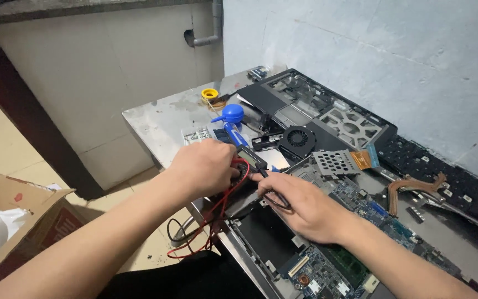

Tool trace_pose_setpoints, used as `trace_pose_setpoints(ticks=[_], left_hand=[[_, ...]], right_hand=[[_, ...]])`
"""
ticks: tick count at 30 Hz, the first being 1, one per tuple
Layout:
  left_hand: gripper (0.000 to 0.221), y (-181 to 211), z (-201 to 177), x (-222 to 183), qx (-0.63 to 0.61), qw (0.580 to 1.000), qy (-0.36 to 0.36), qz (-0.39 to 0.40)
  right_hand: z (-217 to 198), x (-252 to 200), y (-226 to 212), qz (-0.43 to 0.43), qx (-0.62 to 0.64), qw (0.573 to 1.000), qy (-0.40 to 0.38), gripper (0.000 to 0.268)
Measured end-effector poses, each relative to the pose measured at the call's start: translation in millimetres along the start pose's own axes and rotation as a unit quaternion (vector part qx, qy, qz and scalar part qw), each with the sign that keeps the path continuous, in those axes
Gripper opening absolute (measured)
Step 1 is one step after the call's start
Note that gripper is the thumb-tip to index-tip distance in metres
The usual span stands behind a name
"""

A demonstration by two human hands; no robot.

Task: Testing electrical circuits on a laptop motherboard using a digital multimeter

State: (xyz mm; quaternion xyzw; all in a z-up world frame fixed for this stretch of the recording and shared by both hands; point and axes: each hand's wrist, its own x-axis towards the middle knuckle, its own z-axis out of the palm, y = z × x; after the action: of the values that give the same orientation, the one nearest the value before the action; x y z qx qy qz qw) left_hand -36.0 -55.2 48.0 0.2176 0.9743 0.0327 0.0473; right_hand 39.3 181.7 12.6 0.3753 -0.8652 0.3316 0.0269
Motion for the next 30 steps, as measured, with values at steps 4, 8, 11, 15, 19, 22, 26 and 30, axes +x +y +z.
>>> trace_pose_setpoints(ticks=[4,8,11,15,19,22,26,30], left_hand=[[0.031,-4.2,-2.2,-1.1,-0.044,0.999,0.016,0.018],[0.03,-4.3,-8.3,-5.4,-0.067,0.998,0.004,0.009],[0.029,-7.2,-8.6,-4.8,-0.083,0.996,0.006,0.017],[0.028,-10.7,-4.9,-2.6,-0.081,0.996,0.01,0.027],[0.026,-11.1,-6.1,-3.4,-0.08,0.996,0.017,0.034],[0.028,-9.3,-6.8,-4.7,-0.074,0.996,0.025,0.041],[0.032,-7.1,-5.7,-7.6,-0.063,0.995,0.045,0.057],[0.034,-1.9,-9.8,-13.1,-0.064,0.994,0.055,0.073]], right_hand=[[-0.2,-2.3,24.3,0.065,0.098,0.992,0.047,0.029],[-1.9,4.3,36.6,0.093,0.16,0.976,0.113,0.03],[-3.7,3.0,41.0,0.109,0.253,0.948,0.156,0.032],[-12.2,3.3,53.5,0.168,0.316,0.913,0.195,0.051],[-22.3,-4.5,74.2,0.189,0.342,0.882,0.264,0.07],[-22.6,-5.5,81.3,0.18,0.372,0.862,0.293,0.069],[-20.5,-9.4,88.6,0.182,0.375,0.861,0.29,0.072],[-20.4,-12.3,100.0,0.19,0.387,0.852,0.297,0.068]])
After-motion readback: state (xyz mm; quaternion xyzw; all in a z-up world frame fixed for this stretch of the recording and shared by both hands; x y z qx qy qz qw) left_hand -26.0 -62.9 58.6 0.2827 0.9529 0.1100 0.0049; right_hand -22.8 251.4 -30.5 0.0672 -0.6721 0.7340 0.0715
